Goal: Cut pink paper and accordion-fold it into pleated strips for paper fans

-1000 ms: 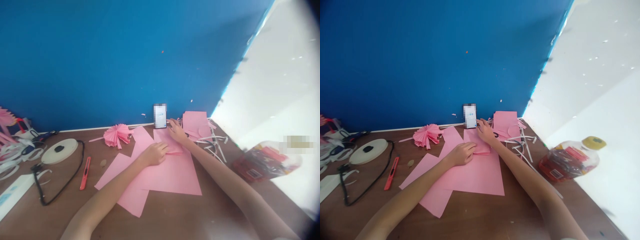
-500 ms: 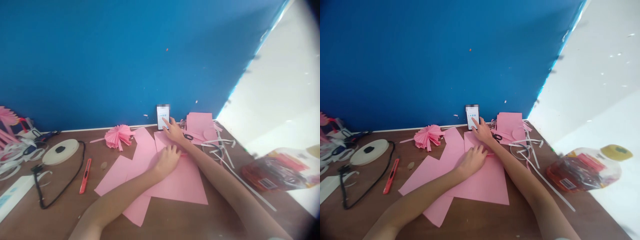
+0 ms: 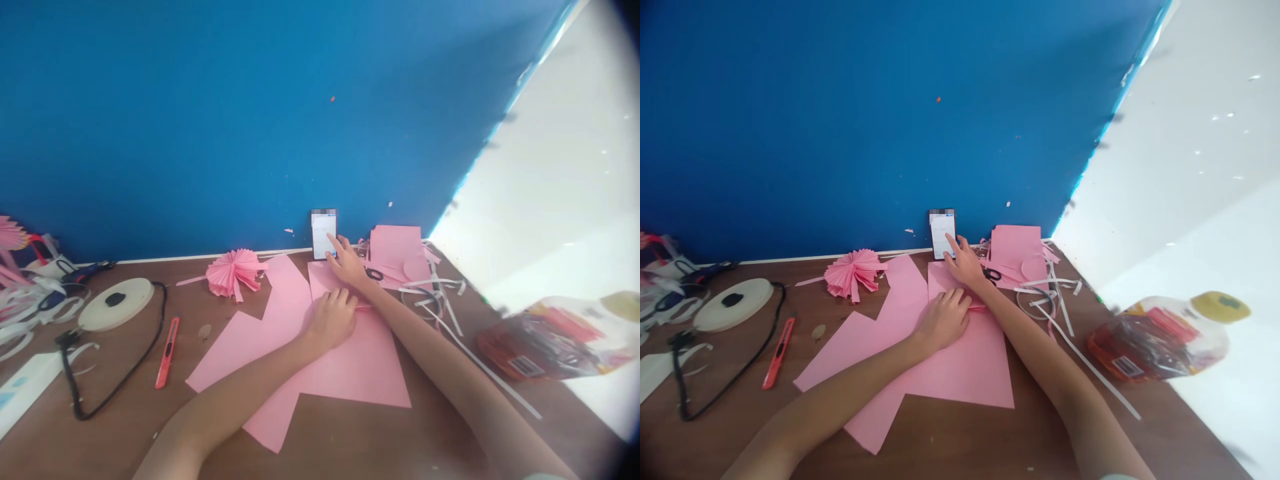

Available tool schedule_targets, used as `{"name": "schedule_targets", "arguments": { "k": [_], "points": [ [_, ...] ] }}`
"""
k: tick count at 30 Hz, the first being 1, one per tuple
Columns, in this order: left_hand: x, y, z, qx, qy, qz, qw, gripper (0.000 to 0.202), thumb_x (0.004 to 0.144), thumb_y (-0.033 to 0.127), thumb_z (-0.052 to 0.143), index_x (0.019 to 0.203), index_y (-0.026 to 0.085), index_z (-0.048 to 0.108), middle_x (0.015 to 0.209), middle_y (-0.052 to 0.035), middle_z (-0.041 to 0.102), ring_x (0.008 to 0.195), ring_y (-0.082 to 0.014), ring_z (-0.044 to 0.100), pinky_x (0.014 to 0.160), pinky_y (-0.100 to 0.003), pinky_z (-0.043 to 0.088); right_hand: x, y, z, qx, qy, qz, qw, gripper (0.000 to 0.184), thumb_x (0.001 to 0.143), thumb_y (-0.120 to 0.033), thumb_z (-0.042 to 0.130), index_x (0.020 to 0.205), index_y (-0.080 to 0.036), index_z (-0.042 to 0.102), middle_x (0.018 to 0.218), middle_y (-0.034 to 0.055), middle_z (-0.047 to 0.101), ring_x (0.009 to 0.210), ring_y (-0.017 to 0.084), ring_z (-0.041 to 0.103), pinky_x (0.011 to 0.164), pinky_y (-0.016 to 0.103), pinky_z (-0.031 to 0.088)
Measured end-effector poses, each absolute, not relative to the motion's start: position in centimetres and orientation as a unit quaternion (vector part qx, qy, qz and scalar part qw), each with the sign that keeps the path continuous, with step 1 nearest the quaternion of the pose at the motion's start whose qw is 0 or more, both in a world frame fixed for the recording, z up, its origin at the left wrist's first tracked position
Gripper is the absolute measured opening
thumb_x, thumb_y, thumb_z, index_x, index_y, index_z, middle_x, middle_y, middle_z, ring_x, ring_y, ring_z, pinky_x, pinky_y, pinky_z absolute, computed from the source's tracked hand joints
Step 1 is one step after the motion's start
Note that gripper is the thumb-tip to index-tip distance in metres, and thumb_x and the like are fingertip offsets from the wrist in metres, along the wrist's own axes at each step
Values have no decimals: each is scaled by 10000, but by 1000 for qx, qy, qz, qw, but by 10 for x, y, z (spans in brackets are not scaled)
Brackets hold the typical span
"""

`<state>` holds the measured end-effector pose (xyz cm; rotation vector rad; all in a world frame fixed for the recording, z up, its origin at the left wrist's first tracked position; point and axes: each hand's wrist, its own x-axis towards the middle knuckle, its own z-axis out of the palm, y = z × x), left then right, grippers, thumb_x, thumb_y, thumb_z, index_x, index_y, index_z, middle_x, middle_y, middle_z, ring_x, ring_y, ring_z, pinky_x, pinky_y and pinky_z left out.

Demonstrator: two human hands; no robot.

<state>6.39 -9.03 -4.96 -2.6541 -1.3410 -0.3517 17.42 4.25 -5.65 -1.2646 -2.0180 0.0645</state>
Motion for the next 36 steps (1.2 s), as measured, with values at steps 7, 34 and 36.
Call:
{"name": "schedule_targets", "arguments": {
  "k": [7, 34, 36],
  "points": [
    [64, -90, -53, -889, -436, -114, 84, 127, 905, 217, 459, 970, 166, 556, 985, -93, 591, 957, -251, 549, 778, -374, 449, 173, 43, -56, -492, -781, 34, 383, 573, 956, -393, 345, 1505, -246, 277, 1388, 153, 425, 1115, 292, 562, 888, 442, 496],
    [60, -91, -49, -893, -421, -33, 156, 204, 870, 47, 413, 998, 131, 547, 944, -107, 580, 873, -233, 550, 669, -328, 429, 177, 36, -58, -539, -770, -19, 340, 445, 953, -365, 366, 1363, -284, 518, 1326, 98, 516, 887, 220, 626, 628, 301, 485],
    [56, -86, -47, -896, -424, -39, 127, 203, 868, 51, 417, 1000, 138, 544, 960, -101, 575, 902, -238, 551, 684, -334, 439, 180, 37, -56, -530, -771, -7, 353, 443, 950, -336, 370, 1363, -263, 512, 1315, 104, 527, 897, 220, 624, 637, 304, 488]
  ]
}}
